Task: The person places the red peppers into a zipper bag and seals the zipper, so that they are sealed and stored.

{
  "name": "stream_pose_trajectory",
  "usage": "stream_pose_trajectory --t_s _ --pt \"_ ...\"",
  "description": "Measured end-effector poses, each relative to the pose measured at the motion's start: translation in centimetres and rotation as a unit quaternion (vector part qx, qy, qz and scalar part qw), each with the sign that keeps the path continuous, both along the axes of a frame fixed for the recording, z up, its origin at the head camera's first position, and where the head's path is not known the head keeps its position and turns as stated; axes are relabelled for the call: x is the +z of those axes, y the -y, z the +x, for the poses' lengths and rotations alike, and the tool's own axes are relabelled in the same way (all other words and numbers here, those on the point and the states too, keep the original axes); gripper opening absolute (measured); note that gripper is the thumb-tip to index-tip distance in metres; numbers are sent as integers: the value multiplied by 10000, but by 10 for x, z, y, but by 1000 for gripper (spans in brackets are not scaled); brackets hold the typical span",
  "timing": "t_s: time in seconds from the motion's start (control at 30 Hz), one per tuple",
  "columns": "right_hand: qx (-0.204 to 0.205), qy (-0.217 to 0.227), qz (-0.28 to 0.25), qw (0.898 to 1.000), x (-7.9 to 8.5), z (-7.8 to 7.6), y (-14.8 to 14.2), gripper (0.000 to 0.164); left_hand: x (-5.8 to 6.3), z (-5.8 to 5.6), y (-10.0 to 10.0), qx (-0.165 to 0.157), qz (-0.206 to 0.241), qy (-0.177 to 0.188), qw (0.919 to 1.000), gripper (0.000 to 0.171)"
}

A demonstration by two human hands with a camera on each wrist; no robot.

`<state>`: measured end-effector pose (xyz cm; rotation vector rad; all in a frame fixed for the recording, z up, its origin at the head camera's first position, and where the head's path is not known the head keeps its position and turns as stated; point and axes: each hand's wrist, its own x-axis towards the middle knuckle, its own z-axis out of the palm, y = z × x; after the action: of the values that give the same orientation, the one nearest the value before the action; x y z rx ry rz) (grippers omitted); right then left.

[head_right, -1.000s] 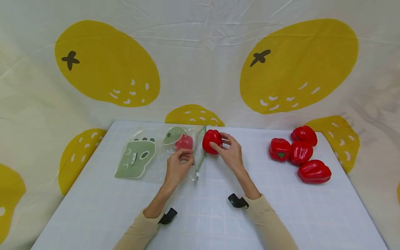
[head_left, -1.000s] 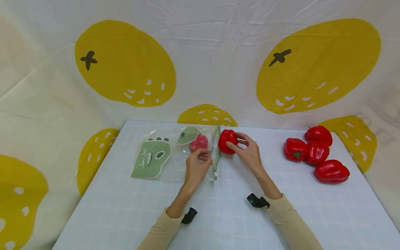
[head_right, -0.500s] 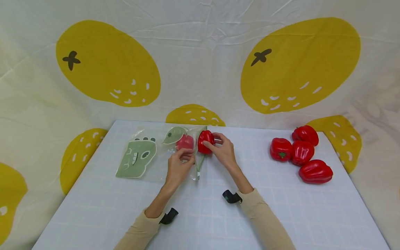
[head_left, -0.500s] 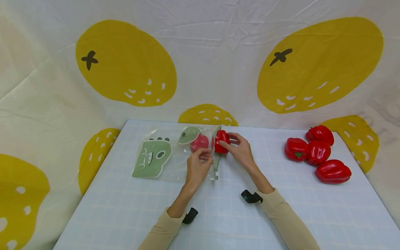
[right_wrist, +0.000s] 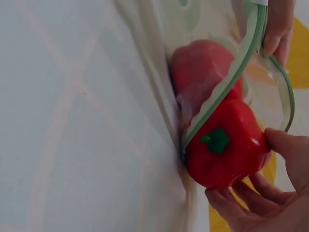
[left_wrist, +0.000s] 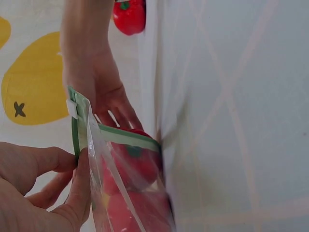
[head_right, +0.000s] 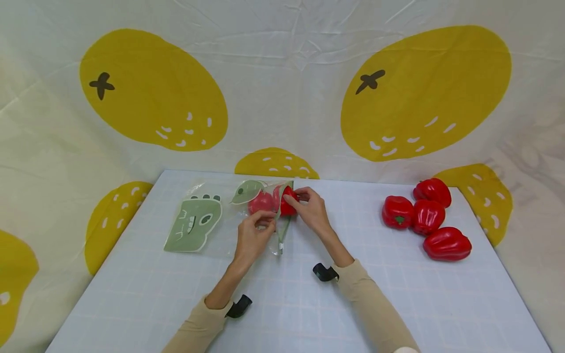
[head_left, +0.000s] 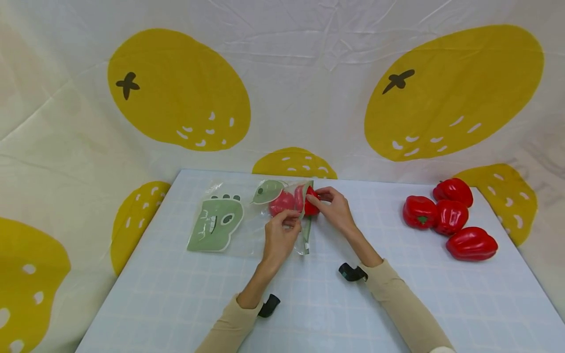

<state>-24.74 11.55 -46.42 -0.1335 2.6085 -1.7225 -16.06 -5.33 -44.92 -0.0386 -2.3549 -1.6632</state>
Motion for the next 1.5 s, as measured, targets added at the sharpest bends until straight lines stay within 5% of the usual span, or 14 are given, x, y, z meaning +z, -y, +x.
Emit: stream_pose_trajectory --t_s 0.3,0.8,1.17,1.5 --pt "377 -129 312 9987 -1 -8 5 42 -1 -1 1 -10 14 -140 9999 15" --pt "1511 126 380 9877 0 -3 -3 54 0 1 1 -33 44 -215 9998 17" --pt "1556 -139 312 9872 -3 -7 3 45 3 2 -2 19 5 -137 9999 19" --pt "1583 217 161 9870 -2 -9 9 40 2 3 -1 51 -305 -381 9988 18"
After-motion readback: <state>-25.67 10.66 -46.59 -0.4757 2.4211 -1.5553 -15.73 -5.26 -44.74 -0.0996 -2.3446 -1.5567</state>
